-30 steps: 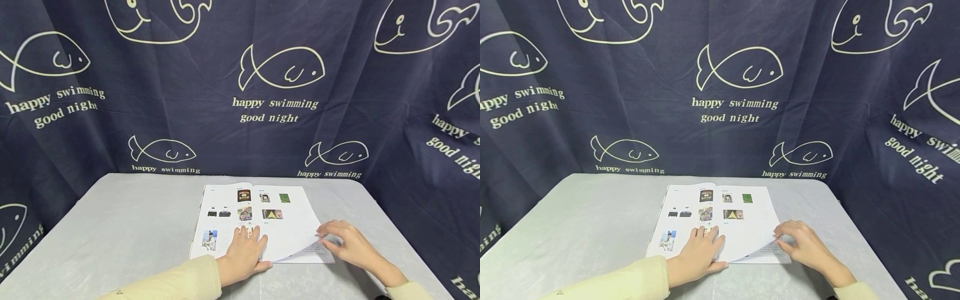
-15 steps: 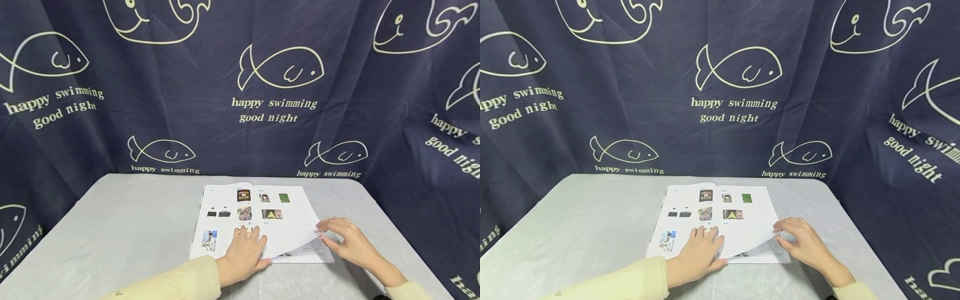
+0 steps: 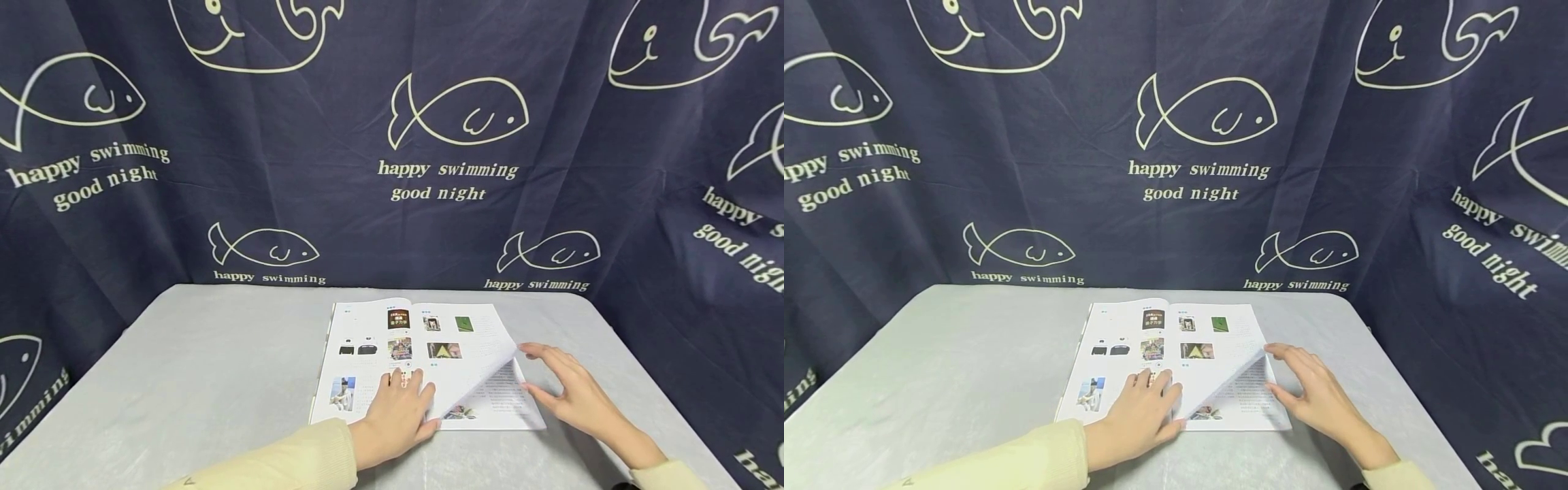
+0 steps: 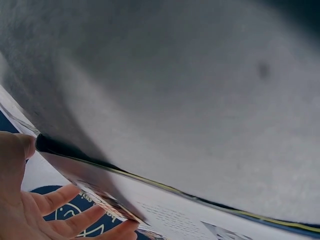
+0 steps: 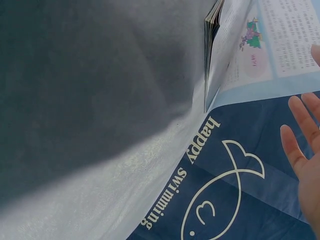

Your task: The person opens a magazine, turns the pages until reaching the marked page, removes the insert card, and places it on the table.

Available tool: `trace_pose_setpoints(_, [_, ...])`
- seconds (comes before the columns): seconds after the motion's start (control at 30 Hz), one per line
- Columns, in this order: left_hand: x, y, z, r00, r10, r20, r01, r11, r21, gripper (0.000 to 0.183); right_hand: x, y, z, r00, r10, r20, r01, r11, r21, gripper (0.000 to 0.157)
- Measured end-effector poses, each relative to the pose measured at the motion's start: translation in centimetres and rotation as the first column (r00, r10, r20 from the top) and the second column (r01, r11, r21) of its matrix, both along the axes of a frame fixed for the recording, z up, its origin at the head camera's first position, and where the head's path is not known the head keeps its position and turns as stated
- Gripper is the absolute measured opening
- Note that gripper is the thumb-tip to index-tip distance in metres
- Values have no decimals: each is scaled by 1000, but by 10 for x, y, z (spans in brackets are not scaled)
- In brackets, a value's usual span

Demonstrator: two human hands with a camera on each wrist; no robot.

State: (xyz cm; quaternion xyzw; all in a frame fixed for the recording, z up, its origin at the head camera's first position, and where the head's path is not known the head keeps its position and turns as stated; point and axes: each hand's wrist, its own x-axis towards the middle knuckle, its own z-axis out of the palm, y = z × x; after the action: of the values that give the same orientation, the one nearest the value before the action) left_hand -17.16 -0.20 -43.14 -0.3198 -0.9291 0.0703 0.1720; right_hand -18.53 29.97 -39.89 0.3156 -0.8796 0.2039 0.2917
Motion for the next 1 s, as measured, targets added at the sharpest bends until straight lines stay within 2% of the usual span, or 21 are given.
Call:
trace_pose_setpoints(0.13, [-1,-2,0,1000,-3,-1,3,1000,8,49,0,0,-1,999,-44,23,43,999,16,68])
trace_pose_setpoints(0.33, [-1,-4,0,1000,-4,-7,4,1000,17,53,-1,0,-4,999,-9,35,7,999,46,65])
trace_pose_setpoints(0.63, [-3,-5,-1,1000,-15,2,14,997,75,61,3,0,-16,994,5,107,-23,985,170,60])
trace_pose_setpoints(0.87, [-4,-5,-1,999,-11,52,5,993,114,70,7,1,-22,993,-5,121,-23,973,229,63])
trace_pose_setpoints(1.0, [-4,-6,-1,999,-29,23,26,990,141,76,8,1,-23,990,-7,141,-28,969,246,65])
